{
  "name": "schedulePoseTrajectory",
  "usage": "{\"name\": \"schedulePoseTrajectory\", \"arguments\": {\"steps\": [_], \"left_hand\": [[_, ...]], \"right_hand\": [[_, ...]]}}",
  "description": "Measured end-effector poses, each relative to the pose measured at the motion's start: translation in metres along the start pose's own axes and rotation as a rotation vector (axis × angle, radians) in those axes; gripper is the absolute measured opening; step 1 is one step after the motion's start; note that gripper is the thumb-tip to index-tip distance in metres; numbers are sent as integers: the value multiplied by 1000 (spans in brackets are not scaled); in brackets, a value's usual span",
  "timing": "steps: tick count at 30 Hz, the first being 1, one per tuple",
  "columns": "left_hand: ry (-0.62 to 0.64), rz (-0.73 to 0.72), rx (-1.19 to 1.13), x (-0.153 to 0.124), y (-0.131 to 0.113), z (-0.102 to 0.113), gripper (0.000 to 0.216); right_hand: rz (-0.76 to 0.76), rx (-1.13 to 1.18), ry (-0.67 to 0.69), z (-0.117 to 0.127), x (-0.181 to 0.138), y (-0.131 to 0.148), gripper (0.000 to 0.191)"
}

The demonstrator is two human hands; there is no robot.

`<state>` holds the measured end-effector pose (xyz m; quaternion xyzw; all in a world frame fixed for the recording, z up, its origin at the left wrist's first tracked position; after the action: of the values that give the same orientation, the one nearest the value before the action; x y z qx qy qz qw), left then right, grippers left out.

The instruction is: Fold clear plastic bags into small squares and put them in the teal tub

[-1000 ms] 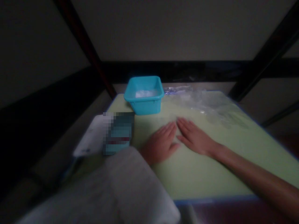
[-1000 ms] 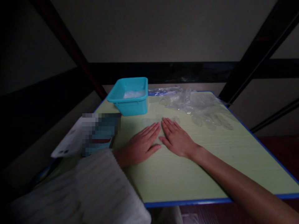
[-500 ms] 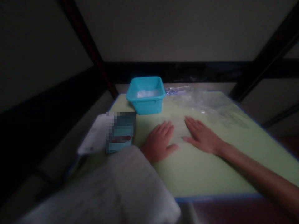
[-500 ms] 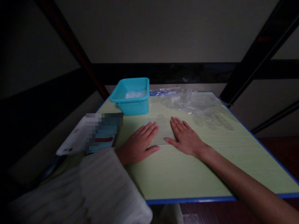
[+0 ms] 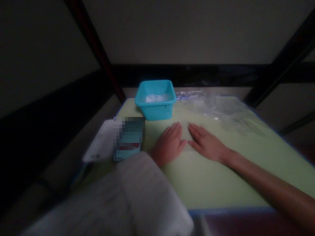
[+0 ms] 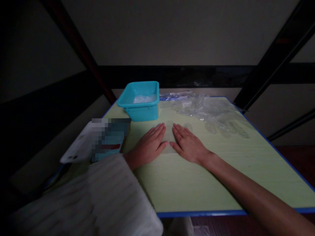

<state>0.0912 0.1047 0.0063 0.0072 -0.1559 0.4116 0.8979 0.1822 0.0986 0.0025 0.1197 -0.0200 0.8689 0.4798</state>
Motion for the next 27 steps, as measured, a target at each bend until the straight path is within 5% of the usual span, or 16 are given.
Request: {"name": "schedulePoseTrajectory", "arguments": {"steps": [10, 17, 27], "left_hand": [[97, 23, 82, -7, 3, -5, 63], [104, 137, 94, -8, 18, -3, 79], [55, 112, 74, -15, 27, -1, 68]], "right_hand": [[-13, -38, 59, -12, -8, -12, 90], [-19, -23, 63, -9, -14, -21, 91], [-71, 7, 45, -7, -22, -39, 89]]}}
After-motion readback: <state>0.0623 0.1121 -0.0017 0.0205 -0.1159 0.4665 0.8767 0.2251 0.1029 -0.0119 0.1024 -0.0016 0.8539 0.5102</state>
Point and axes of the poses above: each hand's wrist, its own x-axis towards the middle knuckle, its own z-axis out of the back of the hand, y = z × x, the point moved 9 cm from there along x, towards the middle knuckle, and after that the axes turned 2 degrees about -y, right-handed, at the moved point
